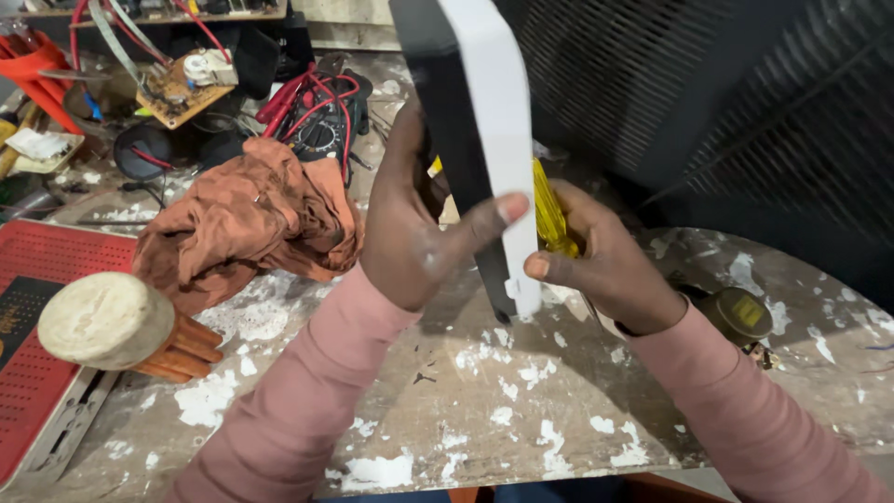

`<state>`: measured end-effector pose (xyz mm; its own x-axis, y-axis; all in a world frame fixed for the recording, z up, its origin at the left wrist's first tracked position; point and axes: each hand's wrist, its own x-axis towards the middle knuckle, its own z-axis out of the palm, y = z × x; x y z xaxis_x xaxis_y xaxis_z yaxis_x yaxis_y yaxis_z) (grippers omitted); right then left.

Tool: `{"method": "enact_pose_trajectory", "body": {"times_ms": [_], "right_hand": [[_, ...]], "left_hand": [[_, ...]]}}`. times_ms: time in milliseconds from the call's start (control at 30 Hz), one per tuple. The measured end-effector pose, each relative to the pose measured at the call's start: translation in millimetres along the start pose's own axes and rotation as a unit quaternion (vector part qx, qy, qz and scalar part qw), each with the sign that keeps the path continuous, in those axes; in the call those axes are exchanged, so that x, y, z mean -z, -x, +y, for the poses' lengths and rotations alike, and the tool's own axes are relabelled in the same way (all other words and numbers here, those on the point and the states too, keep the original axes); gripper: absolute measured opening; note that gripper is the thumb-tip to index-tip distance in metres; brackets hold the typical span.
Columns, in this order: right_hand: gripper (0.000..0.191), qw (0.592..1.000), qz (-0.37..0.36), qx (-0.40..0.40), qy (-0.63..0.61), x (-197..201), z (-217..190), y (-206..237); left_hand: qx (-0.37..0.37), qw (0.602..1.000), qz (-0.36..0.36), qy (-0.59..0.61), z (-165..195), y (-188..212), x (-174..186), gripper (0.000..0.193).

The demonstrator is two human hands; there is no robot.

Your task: The person uses a yellow-handled screwdriver to remove screws from a black e-bike battery pack on a cluttered workbench. They hold the battery steady with one hand while turning the screwdriver with the other, repositioning the battery and the mounting bracket to reach screws on different sides.

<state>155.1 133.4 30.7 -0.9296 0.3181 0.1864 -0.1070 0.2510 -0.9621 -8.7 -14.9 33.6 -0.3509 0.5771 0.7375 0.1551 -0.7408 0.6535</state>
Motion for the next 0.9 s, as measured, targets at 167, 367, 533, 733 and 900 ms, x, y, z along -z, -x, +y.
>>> {"method": "enact_pose_trajectory", "body": {"times_ms": [167,367,533,733,900], "right_hand": [[0.073,0.995,-0.017,0.051,-0.085,16.4,11.1,-8.5],[0.049,0.985,0.023,0.061,-0.161,48.2,14.5,-9.0],[0.043,0.978,0.181,0.072,-0.079,59.1,5.5,-0.6],[0.035,0.947,0.189,0.177,-0.192,64.6,3.3,6.7],[0.040,0.908,0.155,0.192,-0.338,64.8,-6.6,17.2]], "left_hand": [[-0.174,0.951,-0.096,-0.236,26.9,-8.2,4.3,0.086],[-0.226,0.817,-0.208,-0.488,31.2,-8.8,2.6,0.061],[-0.207,0.752,-0.305,-0.546,21.1,-3.8,2.7,0.056],[-0.135,0.729,-0.388,-0.548,19.3,-2.2,2.4,0.067],[-0.058,0.700,-0.454,-0.549,16.8,-1.6,-3.7,0.081]]}}
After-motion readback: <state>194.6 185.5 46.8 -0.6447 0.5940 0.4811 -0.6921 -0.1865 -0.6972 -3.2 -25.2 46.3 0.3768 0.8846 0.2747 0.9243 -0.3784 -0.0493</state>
